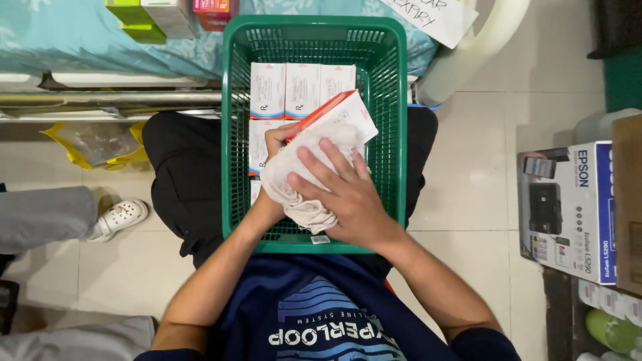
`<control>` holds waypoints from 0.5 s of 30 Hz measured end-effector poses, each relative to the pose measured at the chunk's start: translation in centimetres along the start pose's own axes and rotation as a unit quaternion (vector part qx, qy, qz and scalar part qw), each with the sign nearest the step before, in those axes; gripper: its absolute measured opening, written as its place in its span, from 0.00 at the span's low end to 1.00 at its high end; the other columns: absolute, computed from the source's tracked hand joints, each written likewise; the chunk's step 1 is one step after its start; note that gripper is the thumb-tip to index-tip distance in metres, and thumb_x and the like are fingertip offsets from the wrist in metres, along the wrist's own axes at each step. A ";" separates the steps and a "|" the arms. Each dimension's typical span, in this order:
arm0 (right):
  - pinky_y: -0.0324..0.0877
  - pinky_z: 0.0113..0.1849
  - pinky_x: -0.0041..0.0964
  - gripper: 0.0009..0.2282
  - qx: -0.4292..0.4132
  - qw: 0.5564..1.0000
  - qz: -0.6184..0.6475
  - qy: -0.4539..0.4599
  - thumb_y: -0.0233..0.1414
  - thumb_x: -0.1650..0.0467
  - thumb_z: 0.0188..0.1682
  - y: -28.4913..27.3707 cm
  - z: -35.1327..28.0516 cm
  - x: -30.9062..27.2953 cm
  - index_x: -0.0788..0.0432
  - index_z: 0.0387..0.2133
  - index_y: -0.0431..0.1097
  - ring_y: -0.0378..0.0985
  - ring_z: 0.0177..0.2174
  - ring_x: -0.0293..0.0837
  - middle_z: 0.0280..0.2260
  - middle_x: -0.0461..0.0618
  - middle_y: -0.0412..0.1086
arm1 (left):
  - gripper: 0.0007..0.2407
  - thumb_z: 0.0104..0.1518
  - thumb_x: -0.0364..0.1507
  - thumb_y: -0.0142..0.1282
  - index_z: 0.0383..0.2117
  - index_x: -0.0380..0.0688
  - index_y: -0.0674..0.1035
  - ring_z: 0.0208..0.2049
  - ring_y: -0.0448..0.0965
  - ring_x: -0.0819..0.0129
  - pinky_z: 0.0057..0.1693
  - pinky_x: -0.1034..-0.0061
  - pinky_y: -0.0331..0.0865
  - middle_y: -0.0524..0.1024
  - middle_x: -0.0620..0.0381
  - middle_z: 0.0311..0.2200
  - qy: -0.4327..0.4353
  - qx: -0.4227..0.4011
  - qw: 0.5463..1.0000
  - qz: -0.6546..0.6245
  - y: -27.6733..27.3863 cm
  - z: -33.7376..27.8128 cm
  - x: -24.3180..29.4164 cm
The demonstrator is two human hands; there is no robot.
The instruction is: The person sits on the floor and wipes several small medicine boxes with a white cloth. They pick up each box from a green basket, wipe it, and place it back into the basket. The person also picks up boxes from a nearby bed and wipes them before placing them in the basket.
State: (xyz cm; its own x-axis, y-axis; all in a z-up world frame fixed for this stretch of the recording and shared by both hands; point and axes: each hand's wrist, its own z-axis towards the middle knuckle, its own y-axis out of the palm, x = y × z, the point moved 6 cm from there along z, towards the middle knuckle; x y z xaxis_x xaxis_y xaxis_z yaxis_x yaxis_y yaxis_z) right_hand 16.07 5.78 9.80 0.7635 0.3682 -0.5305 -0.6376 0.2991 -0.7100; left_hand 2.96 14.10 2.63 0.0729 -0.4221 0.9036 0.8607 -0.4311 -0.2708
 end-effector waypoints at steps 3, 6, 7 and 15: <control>0.45 0.66 0.60 0.24 -0.006 1.000 -0.002 -0.008 0.60 0.67 0.46 -0.4 1.3 1.4 0.46 0.59 0.71 0.53 0.69 0.55 0.68 0.47 0.58 | 0.36 0.44 0.20 0.75 0.57 0.41 0.59 0.59 0.71 0.59 0.64 0.67 0.71 0.64 0.43 0.56 -0.011 -0.008 0.997 -0.071 0.2 0.3 -0.5; 0.47 0.66 0.59 0.23 0.008 1.000 0.010 0.025 0.58 0.68 0.47 -0.1 1.7 1.4 0.45 0.60 0.70 0.54 0.70 0.56 0.69 0.46 0.58 | 0.33 0.49 0.22 0.72 0.56 0.41 0.57 0.59 0.73 0.66 0.64 0.72 0.73 0.67 0.47 0.57 -0.111 0.016 0.966 -0.231 0.7 0.2 -1.7; 0.45 0.66 0.61 0.24 0.011 1.000 0.014 0.025 0.58 0.68 0.47 0.3 1.6 0.9 0.46 0.60 0.70 0.54 0.70 0.58 0.69 0.48 0.58 | 0.33 0.48 0.22 0.73 0.55 0.40 0.58 0.56 0.74 0.66 0.62 0.74 0.73 0.68 0.47 0.55 -0.132 0.028 0.971 -0.198 0.7 0.3 -1.9; 0.45 0.66 0.60 0.25 0.001 0.997 -0.071 0.006 0.60 0.71 0.43 0.6 1.2 3.1 0.42 0.57 0.73 0.52 0.69 0.58 0.68 0.48 0.57 | 0.37 0.43 0.22 0.69 0.61 0.41 0.58 0.53 0.74 0.63 0.52 0.72 0.75 0.68 0.50 0.52 -0.136 0.008 0.984 -0.118 0.0 0.8 -0.8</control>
State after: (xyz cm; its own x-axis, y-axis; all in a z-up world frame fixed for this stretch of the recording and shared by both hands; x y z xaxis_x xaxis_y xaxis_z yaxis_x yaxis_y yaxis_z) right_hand 17.95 8.12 8.31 0.8470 0.3112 -0.4309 -0.5236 0.3493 -0.7771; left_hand 3.33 15.08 2.22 0.0009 -0.0811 0.9967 0.8776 -0.4777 -0.0397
